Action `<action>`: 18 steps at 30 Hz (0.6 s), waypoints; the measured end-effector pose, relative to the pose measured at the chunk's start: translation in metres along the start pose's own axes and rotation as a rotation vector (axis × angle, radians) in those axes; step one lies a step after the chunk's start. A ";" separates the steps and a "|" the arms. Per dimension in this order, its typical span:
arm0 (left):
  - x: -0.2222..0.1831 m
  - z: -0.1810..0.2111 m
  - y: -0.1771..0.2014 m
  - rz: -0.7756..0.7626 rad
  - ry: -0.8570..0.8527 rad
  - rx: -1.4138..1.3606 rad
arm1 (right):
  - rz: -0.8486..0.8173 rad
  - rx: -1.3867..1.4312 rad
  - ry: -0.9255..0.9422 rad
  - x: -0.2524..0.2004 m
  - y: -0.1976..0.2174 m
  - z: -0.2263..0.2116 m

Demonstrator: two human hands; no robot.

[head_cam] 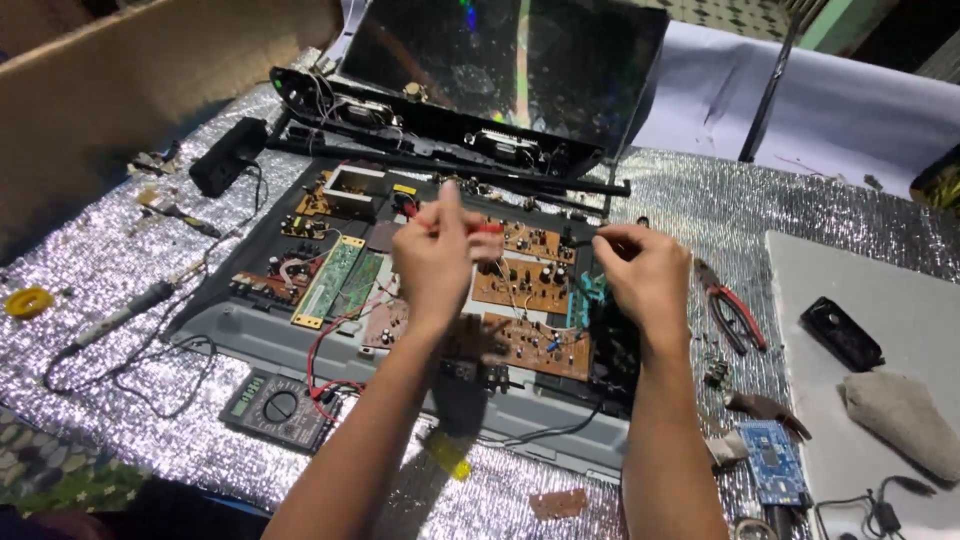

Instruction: The person is using a multimeter to diagnose faults on the circuit boards of a disassembled television set on a workbench.

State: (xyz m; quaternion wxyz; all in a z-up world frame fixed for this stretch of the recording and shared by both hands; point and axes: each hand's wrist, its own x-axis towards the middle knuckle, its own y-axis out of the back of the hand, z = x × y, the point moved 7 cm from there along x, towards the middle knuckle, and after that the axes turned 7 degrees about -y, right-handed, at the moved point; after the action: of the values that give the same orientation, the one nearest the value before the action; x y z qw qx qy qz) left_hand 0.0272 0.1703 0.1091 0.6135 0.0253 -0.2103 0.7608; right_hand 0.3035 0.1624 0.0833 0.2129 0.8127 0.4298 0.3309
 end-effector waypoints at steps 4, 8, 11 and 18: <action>0.011 -0.025 -0.034 -0.023 0.045 -0.032 | -0.012 -0.007 -0.025 0.004 0.001 0.008; 0.021 -0.060 -0.054 -0.021 -0.010 0.203 | 0.005 -0.048 -0.023 0.012 -0.003 0.021; 0.022 -0.067 -0.063 -0.034 -0.040 0.291 | 0.005 -0.044 -0.015 0.013 -0.006 0.023; 0.027 -0.075 -0.076 -0.120 0.031 0.451 | -0.001 -0.034 -0.024 0.008 -0.004 0.014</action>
State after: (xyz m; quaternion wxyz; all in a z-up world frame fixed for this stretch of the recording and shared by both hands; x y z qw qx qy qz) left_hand 0.1091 0.2336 0.0706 0.6395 0.1624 -0.0238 0.7511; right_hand 0.3147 0.1709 0.0740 0.2321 0.8126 0.4219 0.3282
